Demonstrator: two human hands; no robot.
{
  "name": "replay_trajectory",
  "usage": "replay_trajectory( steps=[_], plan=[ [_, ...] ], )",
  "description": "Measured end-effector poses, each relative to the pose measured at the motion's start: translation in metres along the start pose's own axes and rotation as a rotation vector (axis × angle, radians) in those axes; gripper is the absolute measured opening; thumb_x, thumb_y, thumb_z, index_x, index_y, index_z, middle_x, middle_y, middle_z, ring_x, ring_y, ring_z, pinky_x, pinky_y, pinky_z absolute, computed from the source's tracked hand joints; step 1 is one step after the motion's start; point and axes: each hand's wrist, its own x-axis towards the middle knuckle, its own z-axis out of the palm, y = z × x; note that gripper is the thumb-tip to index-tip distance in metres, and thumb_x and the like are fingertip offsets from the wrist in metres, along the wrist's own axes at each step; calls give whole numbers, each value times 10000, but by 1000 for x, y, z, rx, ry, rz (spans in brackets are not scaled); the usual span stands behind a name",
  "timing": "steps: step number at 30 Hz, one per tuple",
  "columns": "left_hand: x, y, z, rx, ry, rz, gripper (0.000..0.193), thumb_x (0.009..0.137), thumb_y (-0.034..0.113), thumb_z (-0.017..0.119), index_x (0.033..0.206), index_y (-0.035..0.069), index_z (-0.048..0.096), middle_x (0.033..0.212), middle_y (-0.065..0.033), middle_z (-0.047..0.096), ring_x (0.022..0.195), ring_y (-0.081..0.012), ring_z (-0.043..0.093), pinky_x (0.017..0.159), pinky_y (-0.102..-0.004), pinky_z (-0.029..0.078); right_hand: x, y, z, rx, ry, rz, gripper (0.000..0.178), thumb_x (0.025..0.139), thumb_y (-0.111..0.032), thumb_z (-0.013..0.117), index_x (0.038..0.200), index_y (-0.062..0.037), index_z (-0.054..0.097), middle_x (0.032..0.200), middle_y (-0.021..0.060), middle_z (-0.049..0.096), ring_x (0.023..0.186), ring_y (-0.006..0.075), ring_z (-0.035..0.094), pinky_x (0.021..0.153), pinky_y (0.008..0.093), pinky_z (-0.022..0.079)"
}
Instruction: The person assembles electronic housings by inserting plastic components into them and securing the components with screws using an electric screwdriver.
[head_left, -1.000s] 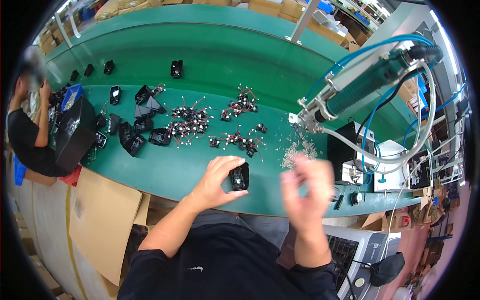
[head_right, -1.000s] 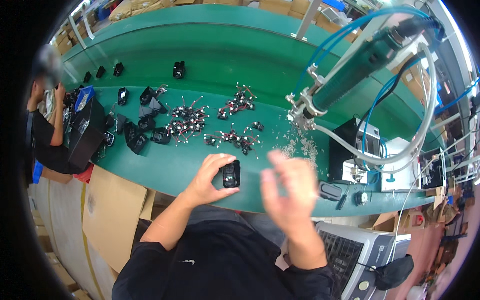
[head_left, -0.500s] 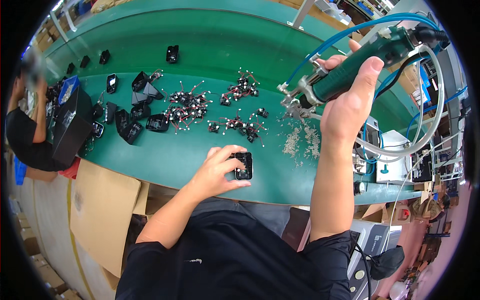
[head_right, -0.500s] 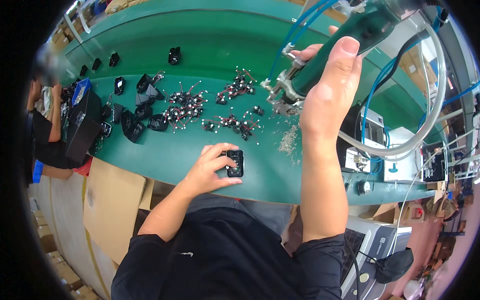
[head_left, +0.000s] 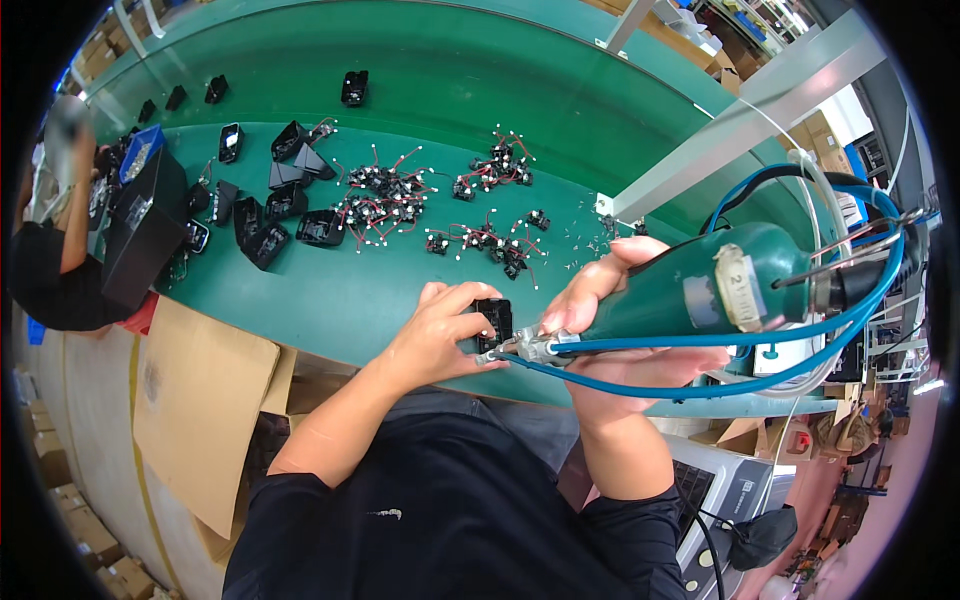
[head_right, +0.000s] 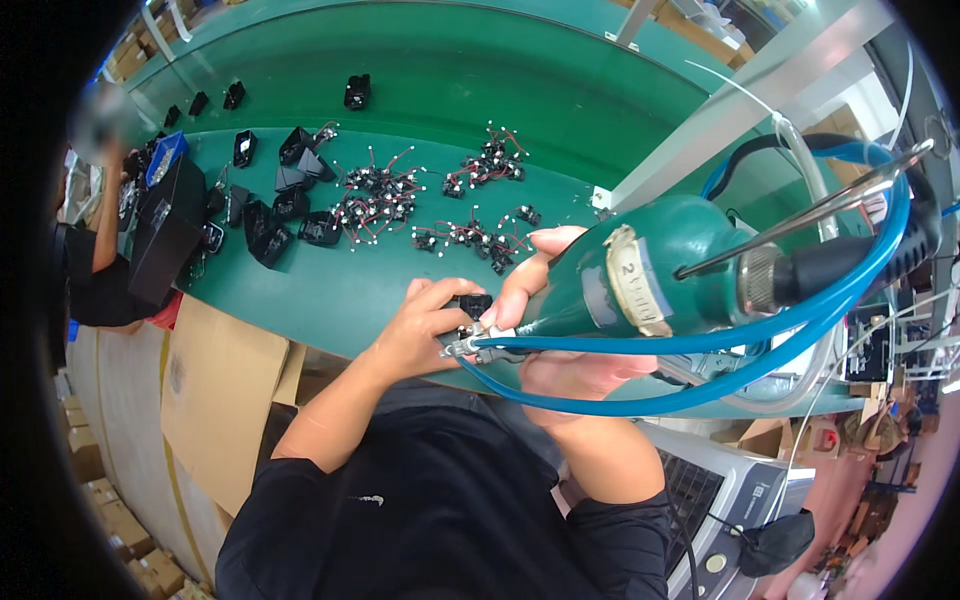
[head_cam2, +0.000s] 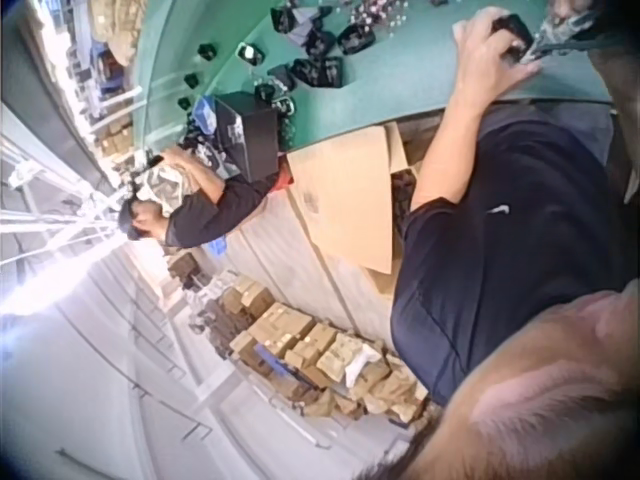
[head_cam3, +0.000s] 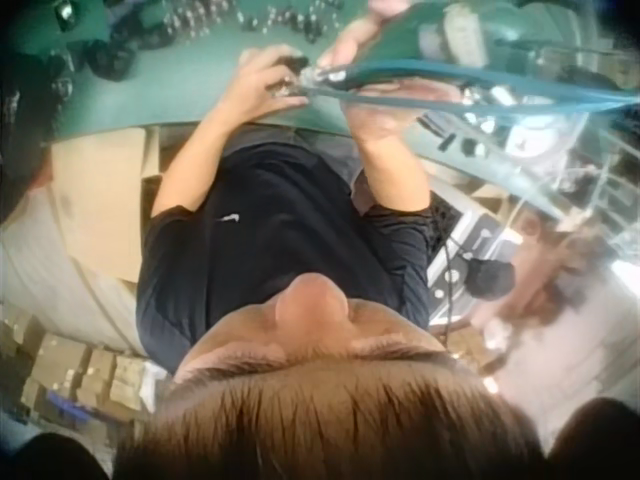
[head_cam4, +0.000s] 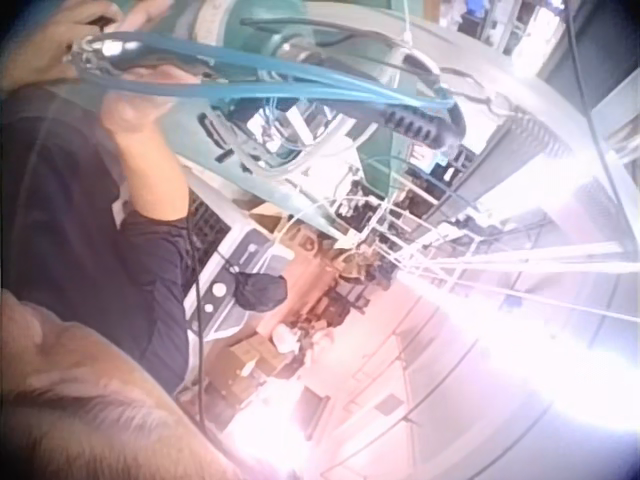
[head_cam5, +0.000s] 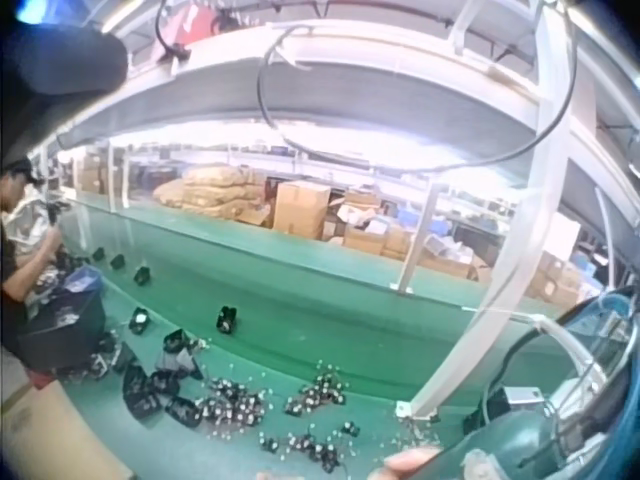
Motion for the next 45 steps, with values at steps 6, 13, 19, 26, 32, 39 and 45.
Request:
replay_trajectory(
  steps=[6, 13, 19, 26, 32, 39, 45],
  plan=[
    [0, 1, 1, -7, -4, -10, 405, 599, 294, 979, 835, 128, 696, 1272, -58, 652, 1055, -228, 650, 885, -380, 378, 0, 4, -3, 80, -16, -23, 1135, 787, -982, 337, 1307, 16, 481, 748, 107, 601, 615, 203, 617, 594, 330, 576],
    [0, 1, 0, -4, -21, -11, 390, 606, 291, 974, 828, 126, 699, 1275, -47, 652, 1084, -220, 648, 884, -377, 380, -1, 8, -6, 57, -21, -38, 1111, 806, -973, 334, 1310, 7, 476, 749, 100, 595, 615, 199, 609, 599, 324, 572],
    [-1, 0, 0, -19, -3, -8, 391, 606, 288, 973, 827, 121, 697, 1274, -44, 653, 1093, -225, 644, 887, -382, 397, -3, 14, -7, 122, -14, -57, 1072, 808, -967, 363, 1250, 2, 482, 747, 104, 597, 625, 205, 616, 617, 328, 577],
    [0, 2, 0, -21, -25, -35, 381, 614, 280, 971, 819, 122, 691, 1275, -44, 653, 1101, -227, 644, 893, -385, 403, 0, 12, -9, 88, -78, -24, 1049, 828, -949, 382, 1267, -2, 488, 770, 116, 625, 649, 222, 647, 622, 337, 579],
    [-1, -1, 0, -55, -39, -9, 540, 610, 281, 979, 1022, 120, 671, 1277, -80, 680, 1138, -252, 661, 904, -392, 416, 34, -32, -9, 242, -126, -135, 1081, 870, -897, 440, 1420, 33, 452, 764, 115, 619, 635, 243, 646, 598, 369, 588],
    [0, 0, -1, -95, -28, -24, 741, 593, 284, 1002, 1187, 83, 607, 1257, -95, 687, 1170, -275, 661, 914, -402, 420, 15, 2, 2, -13, -21, -27, 1111, 841, -944, 357, 1365, 30, 461, 770, 116, 615, 647, 216, 656, 622, 334, 596],
    [1, 3, -4, -81, -46, -46, 695, 621, 280, 979, 1164, 117, 577, 1262, -33, 672, 1162, -243, 653, 921, -392, 421, 7, 13, 7, -11, 11, -24, 1110, 831, -959, 322, 1348, 13, 460, 763, 103, 595, 636, 185, 615, 639, 314, 580]
  ],
)
